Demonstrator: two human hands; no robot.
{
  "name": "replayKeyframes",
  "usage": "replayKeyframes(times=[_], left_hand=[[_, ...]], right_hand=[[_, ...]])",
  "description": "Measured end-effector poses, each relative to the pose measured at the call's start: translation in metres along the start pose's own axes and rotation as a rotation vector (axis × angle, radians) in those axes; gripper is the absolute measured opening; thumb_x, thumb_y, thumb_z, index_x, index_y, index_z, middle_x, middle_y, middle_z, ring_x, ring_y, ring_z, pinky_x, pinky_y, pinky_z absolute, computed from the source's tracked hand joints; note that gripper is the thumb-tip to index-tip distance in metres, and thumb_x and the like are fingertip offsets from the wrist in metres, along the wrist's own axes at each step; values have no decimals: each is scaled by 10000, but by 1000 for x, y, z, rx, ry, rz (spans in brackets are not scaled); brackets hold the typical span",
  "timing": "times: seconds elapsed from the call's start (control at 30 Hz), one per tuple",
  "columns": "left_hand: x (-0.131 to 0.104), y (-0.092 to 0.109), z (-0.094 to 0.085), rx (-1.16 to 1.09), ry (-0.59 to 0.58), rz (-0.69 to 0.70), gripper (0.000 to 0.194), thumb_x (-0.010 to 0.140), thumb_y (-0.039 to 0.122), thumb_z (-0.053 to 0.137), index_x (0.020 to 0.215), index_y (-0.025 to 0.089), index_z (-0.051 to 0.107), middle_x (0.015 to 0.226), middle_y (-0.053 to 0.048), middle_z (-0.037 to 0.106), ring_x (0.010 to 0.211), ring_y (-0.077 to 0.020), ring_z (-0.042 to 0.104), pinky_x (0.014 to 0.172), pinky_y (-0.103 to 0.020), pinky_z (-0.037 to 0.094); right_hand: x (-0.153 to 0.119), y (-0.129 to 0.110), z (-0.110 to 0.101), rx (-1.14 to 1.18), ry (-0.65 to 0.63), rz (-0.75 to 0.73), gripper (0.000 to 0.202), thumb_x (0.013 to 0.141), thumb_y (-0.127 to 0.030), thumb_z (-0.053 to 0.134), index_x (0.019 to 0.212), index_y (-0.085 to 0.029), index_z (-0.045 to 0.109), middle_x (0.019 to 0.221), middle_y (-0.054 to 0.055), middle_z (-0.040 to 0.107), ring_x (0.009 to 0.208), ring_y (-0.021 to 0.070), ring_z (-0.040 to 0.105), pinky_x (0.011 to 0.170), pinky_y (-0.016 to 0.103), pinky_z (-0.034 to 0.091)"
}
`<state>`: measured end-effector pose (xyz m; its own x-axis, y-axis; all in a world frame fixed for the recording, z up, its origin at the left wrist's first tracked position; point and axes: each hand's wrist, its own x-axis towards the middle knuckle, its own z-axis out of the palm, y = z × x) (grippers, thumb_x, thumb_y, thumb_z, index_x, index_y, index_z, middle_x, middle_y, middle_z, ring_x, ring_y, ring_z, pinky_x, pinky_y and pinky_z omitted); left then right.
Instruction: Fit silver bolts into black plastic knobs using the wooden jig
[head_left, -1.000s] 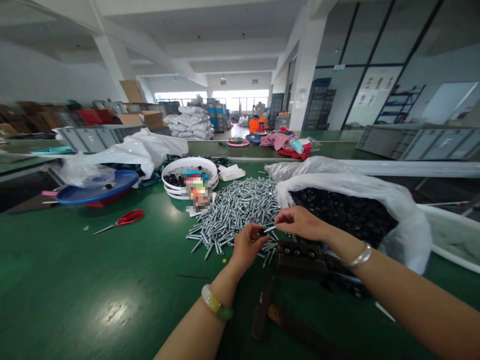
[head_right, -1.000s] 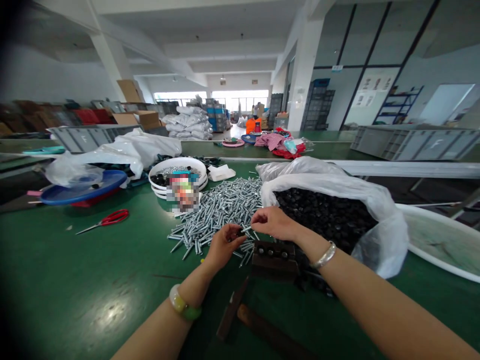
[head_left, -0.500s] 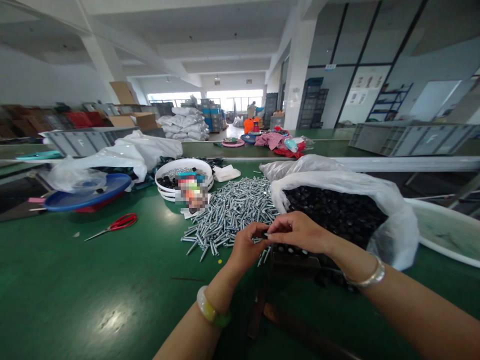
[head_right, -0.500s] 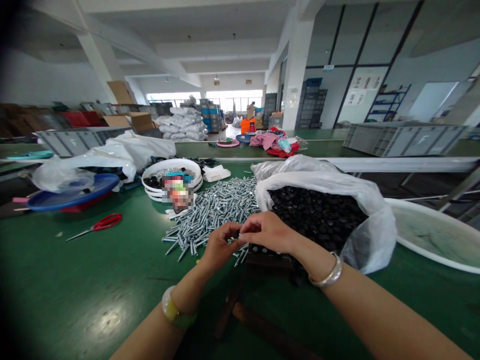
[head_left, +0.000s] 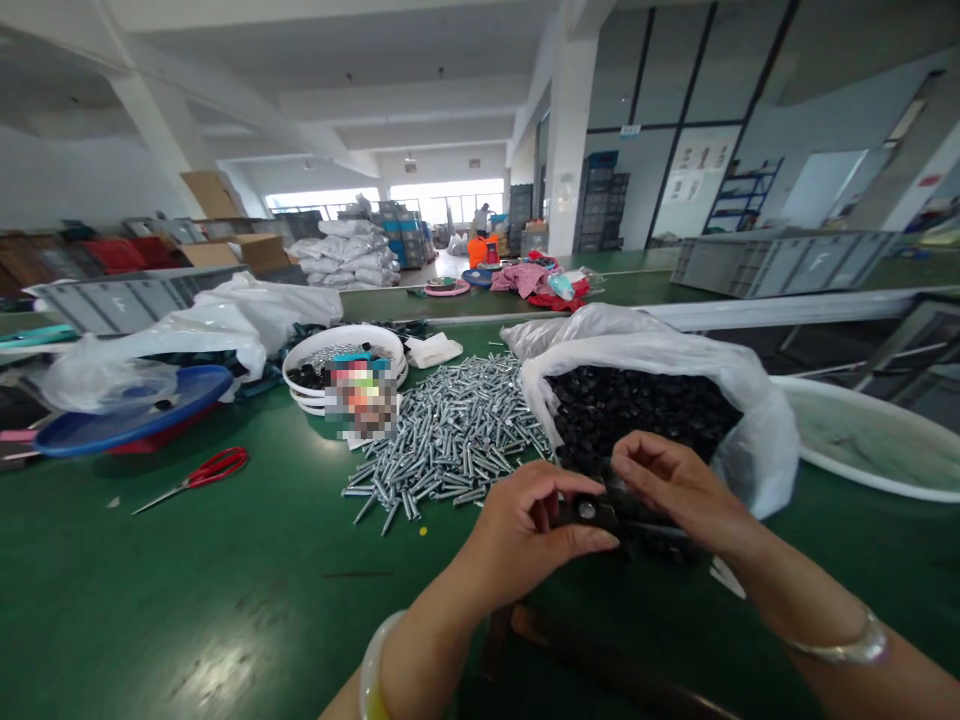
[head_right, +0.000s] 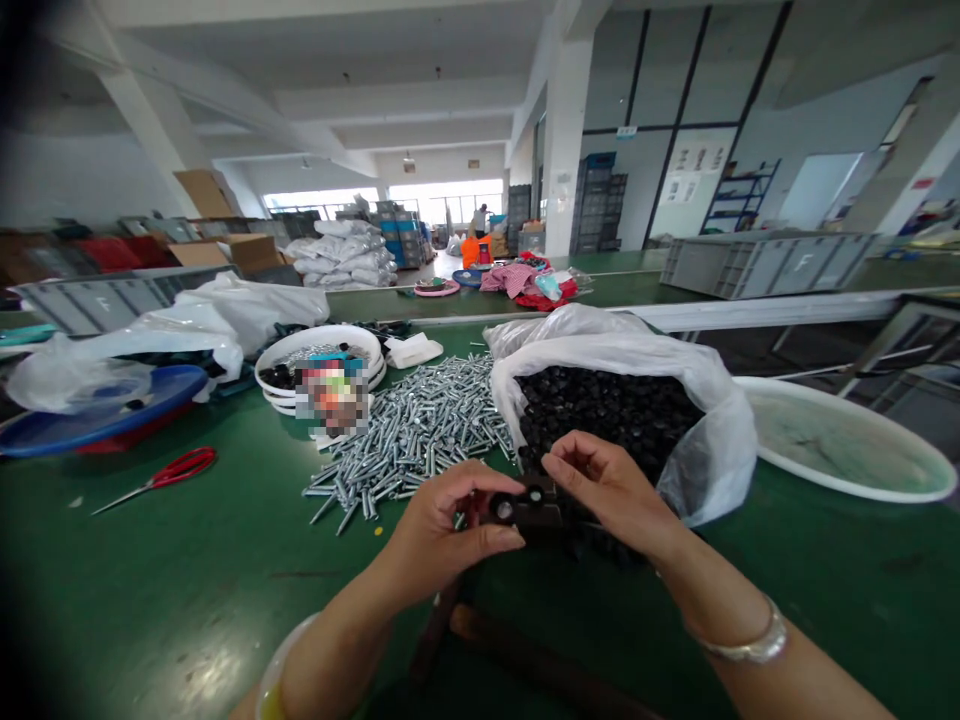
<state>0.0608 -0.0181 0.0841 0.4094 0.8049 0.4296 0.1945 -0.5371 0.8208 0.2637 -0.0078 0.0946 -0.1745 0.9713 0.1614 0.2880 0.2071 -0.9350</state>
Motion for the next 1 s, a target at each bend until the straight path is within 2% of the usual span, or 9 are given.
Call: replayKeyframes(times=[0.13,0.23,0.33,0.47,0.63,0.73,0.83,0.9,1.0], left_hand=[[11,4,27,267,-136,-34,262,708,364,666,952,268,669,877,-9,685,782,-184,586,733,-290,441],[27,-1,45,468,-155,15,267,689,359,681,946,288,671,901,-5,692,831,-208,581,772,-324,425],[39,-6,54,623,-159,25,242,662,360,700,890,281,687,864,-23,689,834,-227,573,759,-344,417],[43,-8,58,750,-156,-34,224,656,364,700,862,276,695,816,-48,683,832,-256,562,750,-381,402],[45,-4,59,846,-133,-81,209,673,349,668,850,241,692,820,-76,669,835,-269,563,753,-402,401],[47,-2,57,893,-178,-69,185,684,371,642,813,250,694,832,-71,661,845,-272,569,746,-396,408],[46,-2,55,926,-164,-54,175,685,380,633,786,249,689,839,-70,648,850,-280,566,746,-404,408],[44,-2,54,933,-138,-47,168,690,359,631,804,247,683,835,-68,641,848,-276,563,751,-403,404],[41,-3,51,884,-157,-45,203,714,319,623,905,268,668,857,-58,646,856,-261,567,753,-379,406]], right_hand=[[-15,21,-22,-65,47,42,332,744,-519,565,711,-191,530,544,-46,406,452,66,330,372,193,262],[-21,39,-32,-44,104,70,323,753,-509,560,711,-193,511,523,-60,384,441,63,315,371,193,251],[-24,54,-37,-21,124,86,298,771,-485,554,724,-194,508,523,-64,383,446,64,320,378,194,256],[-27,65,-38,-53,112,82,302,772,-485,548,707,-192,514,557,-47,430,484,80,387,408,200,310],[-30,68,-34,-143,58,27,281,787,-459,536,725,-184,551,644,-13,535,587,115,502,519,228,411],[-31,73,-28,-215,-19,-32,248,808,-414,521,872,-190,605,764,16,620,698,156,571,612,265,463],[-32,74,-21,-311,-40,-141,283,814,-356,527,1040,-210,612,968,54,651,885,198,588,780,320,466],[-31,72,-17,-359,-34,-199,276,819,-326,521,1049,-207,619,1012,68,650,934,207,583,837,335,447],[-31,67,-12,-396,-45,-201,251,833,-317,500,1017,-202,628,971,72,663,891,207,600,808,331,461]])
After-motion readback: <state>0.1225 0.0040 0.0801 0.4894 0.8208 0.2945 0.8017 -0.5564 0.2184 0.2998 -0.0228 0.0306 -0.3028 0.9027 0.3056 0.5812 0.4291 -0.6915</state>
